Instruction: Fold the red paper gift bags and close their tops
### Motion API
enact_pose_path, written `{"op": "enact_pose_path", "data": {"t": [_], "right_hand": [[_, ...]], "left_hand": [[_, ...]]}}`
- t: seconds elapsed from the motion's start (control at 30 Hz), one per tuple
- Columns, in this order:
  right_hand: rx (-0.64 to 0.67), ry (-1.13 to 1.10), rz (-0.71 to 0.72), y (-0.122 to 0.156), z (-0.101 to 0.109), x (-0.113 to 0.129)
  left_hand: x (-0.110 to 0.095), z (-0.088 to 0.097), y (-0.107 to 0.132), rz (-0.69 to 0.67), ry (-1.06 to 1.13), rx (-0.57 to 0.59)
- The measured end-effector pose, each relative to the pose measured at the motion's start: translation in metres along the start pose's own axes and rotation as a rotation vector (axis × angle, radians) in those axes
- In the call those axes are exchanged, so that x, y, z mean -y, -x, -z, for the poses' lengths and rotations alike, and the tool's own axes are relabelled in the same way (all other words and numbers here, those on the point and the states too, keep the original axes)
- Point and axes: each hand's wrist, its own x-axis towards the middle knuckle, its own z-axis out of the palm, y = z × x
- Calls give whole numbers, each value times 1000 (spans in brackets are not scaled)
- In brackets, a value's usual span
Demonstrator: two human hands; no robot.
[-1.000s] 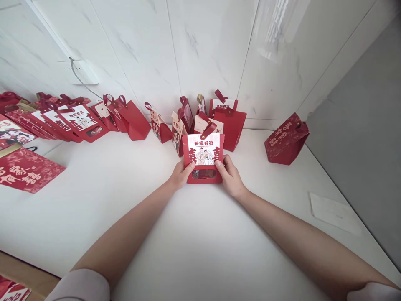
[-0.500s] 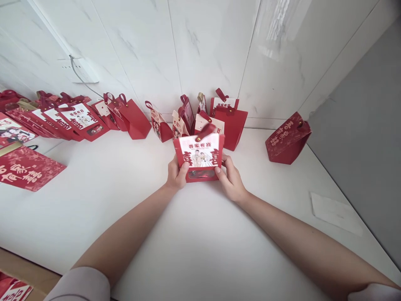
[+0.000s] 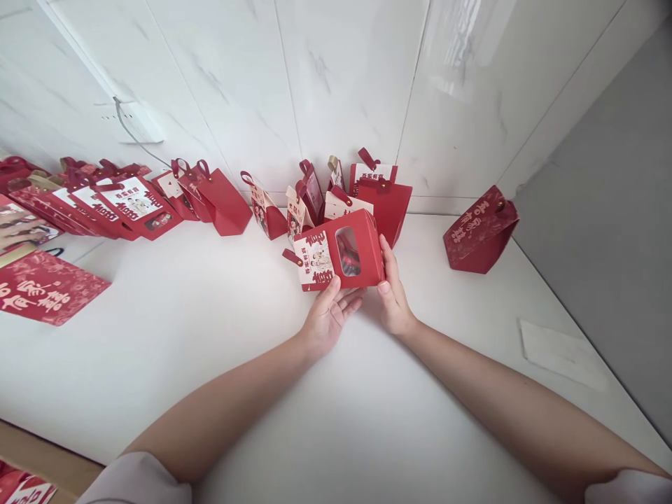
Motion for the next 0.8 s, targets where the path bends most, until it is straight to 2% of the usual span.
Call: {"op": "enact_pose_path", "data": {"t": [0.13,0.23,0.63,0.8], "right_hand": [[-34,15,-57,0,0,0],[-47,-14,-71,1,-1,-1],[-42,-61,-137,3,-1,0],[-50,-153,-130,3,-2,0]], "left_hand": [[-4,11,-8,78,16,122],[-4,13,-9,99,9,149],[-4,10,-7,89,35,87],[-5,9,-7,77,23,58]]}}
